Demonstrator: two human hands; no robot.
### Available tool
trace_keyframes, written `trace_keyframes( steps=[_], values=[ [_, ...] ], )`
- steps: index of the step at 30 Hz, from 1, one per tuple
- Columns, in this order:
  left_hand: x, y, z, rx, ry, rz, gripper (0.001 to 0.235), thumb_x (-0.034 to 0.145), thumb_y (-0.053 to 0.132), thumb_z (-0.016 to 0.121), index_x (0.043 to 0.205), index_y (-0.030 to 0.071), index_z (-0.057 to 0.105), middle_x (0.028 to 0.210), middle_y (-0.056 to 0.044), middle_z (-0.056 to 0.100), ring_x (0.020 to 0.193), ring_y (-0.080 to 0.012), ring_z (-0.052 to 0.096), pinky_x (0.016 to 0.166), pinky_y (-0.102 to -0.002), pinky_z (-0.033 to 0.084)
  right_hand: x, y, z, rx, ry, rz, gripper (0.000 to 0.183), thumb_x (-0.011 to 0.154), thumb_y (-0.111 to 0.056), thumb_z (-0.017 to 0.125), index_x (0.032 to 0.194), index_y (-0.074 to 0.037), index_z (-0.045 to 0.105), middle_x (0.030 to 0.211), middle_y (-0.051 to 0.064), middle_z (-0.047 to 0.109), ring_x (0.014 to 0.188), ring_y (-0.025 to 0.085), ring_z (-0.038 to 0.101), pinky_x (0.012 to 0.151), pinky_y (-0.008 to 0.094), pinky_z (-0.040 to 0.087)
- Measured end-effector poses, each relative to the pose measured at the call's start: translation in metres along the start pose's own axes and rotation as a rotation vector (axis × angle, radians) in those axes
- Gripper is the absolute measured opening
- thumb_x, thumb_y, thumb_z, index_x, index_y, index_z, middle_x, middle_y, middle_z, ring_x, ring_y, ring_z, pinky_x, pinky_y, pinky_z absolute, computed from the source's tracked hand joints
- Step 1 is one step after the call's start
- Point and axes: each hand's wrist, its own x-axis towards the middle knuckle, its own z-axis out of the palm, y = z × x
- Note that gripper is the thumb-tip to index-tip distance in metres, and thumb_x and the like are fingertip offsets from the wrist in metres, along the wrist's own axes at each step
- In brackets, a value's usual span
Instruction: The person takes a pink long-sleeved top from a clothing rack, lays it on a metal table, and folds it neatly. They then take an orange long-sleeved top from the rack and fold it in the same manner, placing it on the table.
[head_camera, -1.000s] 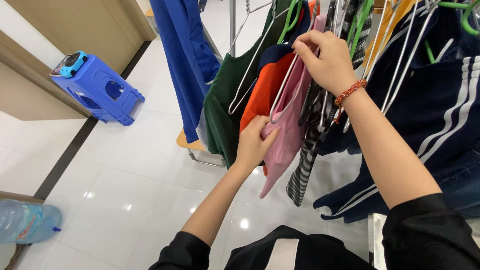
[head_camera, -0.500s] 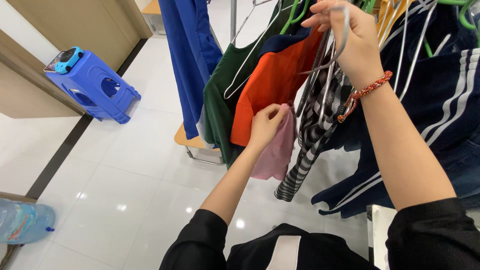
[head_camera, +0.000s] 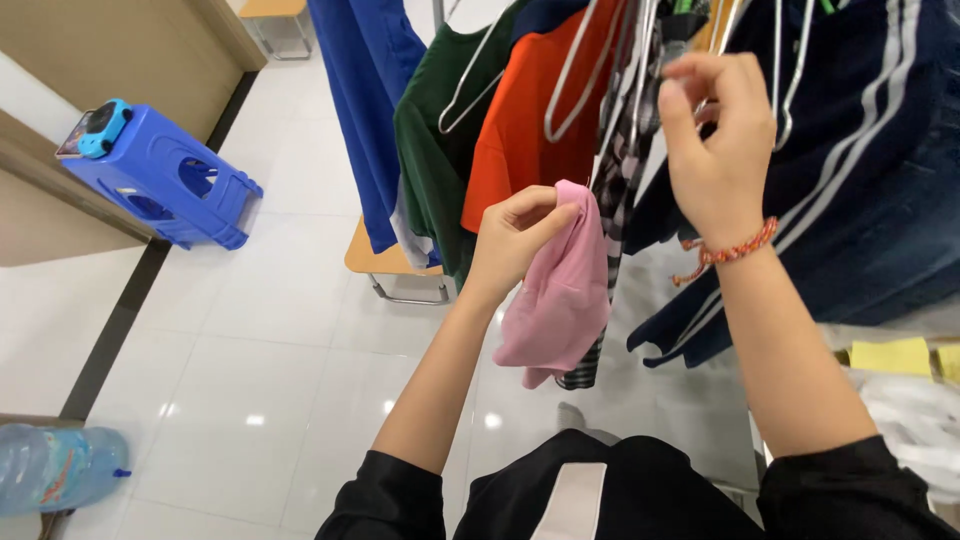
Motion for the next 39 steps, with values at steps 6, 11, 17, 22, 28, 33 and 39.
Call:
trace_keyframes(
  steps=[6, 11, 17, 22, 28, 33, 39],
  values=[
    [-0.041, -0.061, 0.019, -0.076, -0.035, 0.245, 0.02, 0.095, 0.005, 0.083, 0.115, 0.003, 0.08, 0.106, -0.003, 0.074, 0.104, -0.0092, 0.069, 0.098, -0.029, 0.06, -0.123, -0.079, -0.024, 0.093, -0.038, 0.382, 0.041, 0.092, -0.013, 0.092, 0.121, -0.001, 0.065, 0.098, 0.009, 0.058, 0.081, 0.021, 0.065, 0.073, 0.032, 0.058],
    [-0.096, -0.044, 0.058, -0.139, -0.023, 0.191, 0.019, 0.094, 0.006, 0.085, 0.113, 0.003, 0.08, 0.1, 0.0, 0.076, 0.097, -0.0043, 0.067, 0.089, -0.024, 0.061, -0.191, -0.126, -0.045, 0.063, -0.099, 0.586, 0.062, 0.087, -0.012, 0.09, 0.134, -0.004, 0.05, 0.113, 0.018, 0.068, 0.101, 0.033, 0.073, 0.09, 0.046, 0.06],
    [-0.145, -0.012, 0.091, -0.099, -0.062, 0.156, 0.021, 0.092, 0.006, 0.086, 0.109, 0.01, 0.075, 0.099, 0.0, 0.081, 0.094, -0.0041, 0.071, 0.088, -0.024, 0.063, -0.244, -0.155, -0.092, -0.092, 0.045, 0.616, 0.03, 0.101, 0.003, 0.057, 0.129, -0.009, 0.055, 0.1, 0.011, 0.073, 0.093, 0.027, 0.074, 0.084, 0.04, 0.06],
    [-0.181, -0.018, 0.11, 0.016, -0.095, 0.117, 0.018, 0.088, 0.009, 0.089, 0.098, 0.013, 0.075, 0.091, 0.002, 0.081, 0.088, -0.0044, 0.073, 0.084, -0.022, 0.062, -0.268, -0.176, -0.13, -0.113, 0.054, 0.662, 0.033, 0.103, -0.023, 0.065, 0.135, -0.023, 0.069, 0.077, 0.001, 0.066, 0.071, 0.014, 0.056, 0.071, 0.032, 0.048],
    [-0.229, -0.035, 0.123, -0.039, -0.23, 0.014, 0.021, 0.084, 0.008, 0.092, 0.098, 0.014, 0.077, 0.09, 0.0, 0.083, 0.087, -0.0039, 0.075, 0.079, -0.019, 0.062, -0.296, -0.196, -0.169, -0.158, -0.111, 0.515, 0.006, 0.098, -0.018, 0.081, 0.103, -0.016, 0.083, 0.076, 0.008, 0.067, 0.071, 0.022, 0.064, 0.07, 0.034, 0.05],
    [-0.249, -0.083, 0.083, 0.127, -0.398, -0.09, 0.03, 0.1, 0.007, 0.065, 0.127, 0.017, 0.075, 0.122, -0.008, 0.079, 0.109, -0.0218, 0.075, 0.089, -0.036, 0.065, -0.313, -0.247, -0.195, -0.002, -0.08, 0.578, 0.008, 0.102, -0.013, 0.075, 0.106, -0.011, 0.082, 0.096, 0.006, 0.07, 0.094, 0.019, 0.062, 0.09, 0.037, 0.052],
    [-0.3, -0.15, 0.065, 0.542, -0.619, -0.061, 0.077, 0.085, -0.002, 0.068, 0.158, 0.017, 0.051, 0.151, -0.024, 0.055, 0.135, -0.0472, 0.055, 0.11, -0.058, 0.048, -0.37, -0.272, -0.218, 0.131, 0.098, 0.77, 0.02, 0.116, -0.017, 0.058, 0.106, -0.009, 0.075, 0.074, -0.003, 0.054, 0.078, 0.008, 0.046, 0.076, 0.024, 0.042]
  ],
)
